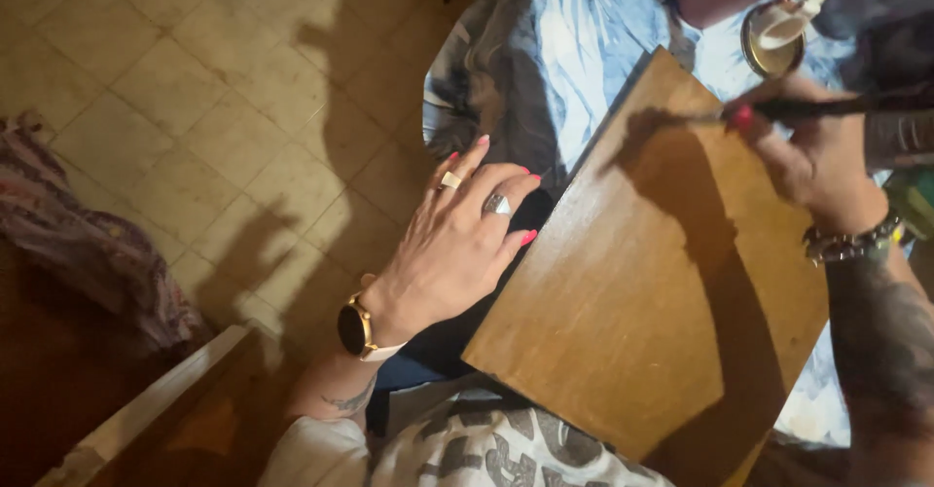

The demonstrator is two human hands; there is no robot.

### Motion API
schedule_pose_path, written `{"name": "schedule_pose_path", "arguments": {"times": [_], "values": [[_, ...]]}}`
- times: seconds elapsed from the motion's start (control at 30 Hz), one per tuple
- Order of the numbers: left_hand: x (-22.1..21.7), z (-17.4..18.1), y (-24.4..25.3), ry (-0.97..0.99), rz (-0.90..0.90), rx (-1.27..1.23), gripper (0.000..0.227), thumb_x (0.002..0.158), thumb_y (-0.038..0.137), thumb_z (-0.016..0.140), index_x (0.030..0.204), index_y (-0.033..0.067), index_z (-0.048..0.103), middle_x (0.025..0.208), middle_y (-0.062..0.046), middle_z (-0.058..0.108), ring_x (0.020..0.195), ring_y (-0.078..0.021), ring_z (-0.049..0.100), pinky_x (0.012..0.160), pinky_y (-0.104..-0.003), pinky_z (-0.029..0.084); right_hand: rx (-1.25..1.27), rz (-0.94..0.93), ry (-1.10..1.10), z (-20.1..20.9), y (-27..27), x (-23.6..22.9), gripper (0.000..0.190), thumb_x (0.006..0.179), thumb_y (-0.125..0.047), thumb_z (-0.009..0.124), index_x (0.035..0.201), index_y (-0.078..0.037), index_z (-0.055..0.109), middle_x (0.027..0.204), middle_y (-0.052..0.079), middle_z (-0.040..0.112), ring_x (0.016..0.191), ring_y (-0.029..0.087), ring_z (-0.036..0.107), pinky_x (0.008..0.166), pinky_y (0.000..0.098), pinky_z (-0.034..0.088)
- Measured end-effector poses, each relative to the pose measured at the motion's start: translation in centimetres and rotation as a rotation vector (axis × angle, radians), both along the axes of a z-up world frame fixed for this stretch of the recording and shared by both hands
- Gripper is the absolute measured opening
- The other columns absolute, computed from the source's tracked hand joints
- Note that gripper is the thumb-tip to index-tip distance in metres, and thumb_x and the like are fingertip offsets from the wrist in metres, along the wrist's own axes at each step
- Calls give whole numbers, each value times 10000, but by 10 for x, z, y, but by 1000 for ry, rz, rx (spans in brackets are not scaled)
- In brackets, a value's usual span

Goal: Applying a liquid coating to a wooden board using a brush

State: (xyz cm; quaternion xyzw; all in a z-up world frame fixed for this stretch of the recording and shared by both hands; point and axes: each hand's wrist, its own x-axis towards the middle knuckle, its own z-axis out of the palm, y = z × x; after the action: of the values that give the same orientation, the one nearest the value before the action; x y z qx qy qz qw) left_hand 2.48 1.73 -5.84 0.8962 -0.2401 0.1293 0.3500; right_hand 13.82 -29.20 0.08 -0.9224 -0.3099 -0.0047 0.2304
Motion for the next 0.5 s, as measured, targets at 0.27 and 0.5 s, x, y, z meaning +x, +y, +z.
{"name": "schedule_pose_path", "arguments": {"times": [0.27,0.5], "values": [[-2,2,-1,-15,1,-1,386,784,224,587,1116,49,491,1124,-73,468,1181,-343,336,940,-455,309,-68,21,96,5,9,-8,177,915,-153,446,922,8,518,785,109,555,616,185,506,543,296,420],[-5,6,-3,-17,-13,-20,396,780,222,595,1118,49,485,1133,-71,468,1188,-339,333,959,-461,287,-263,-6,-115,-7,5,-14,125,957,-87,465,1001,16,521,884,156,558,689,242,517,530,318,400]]}}
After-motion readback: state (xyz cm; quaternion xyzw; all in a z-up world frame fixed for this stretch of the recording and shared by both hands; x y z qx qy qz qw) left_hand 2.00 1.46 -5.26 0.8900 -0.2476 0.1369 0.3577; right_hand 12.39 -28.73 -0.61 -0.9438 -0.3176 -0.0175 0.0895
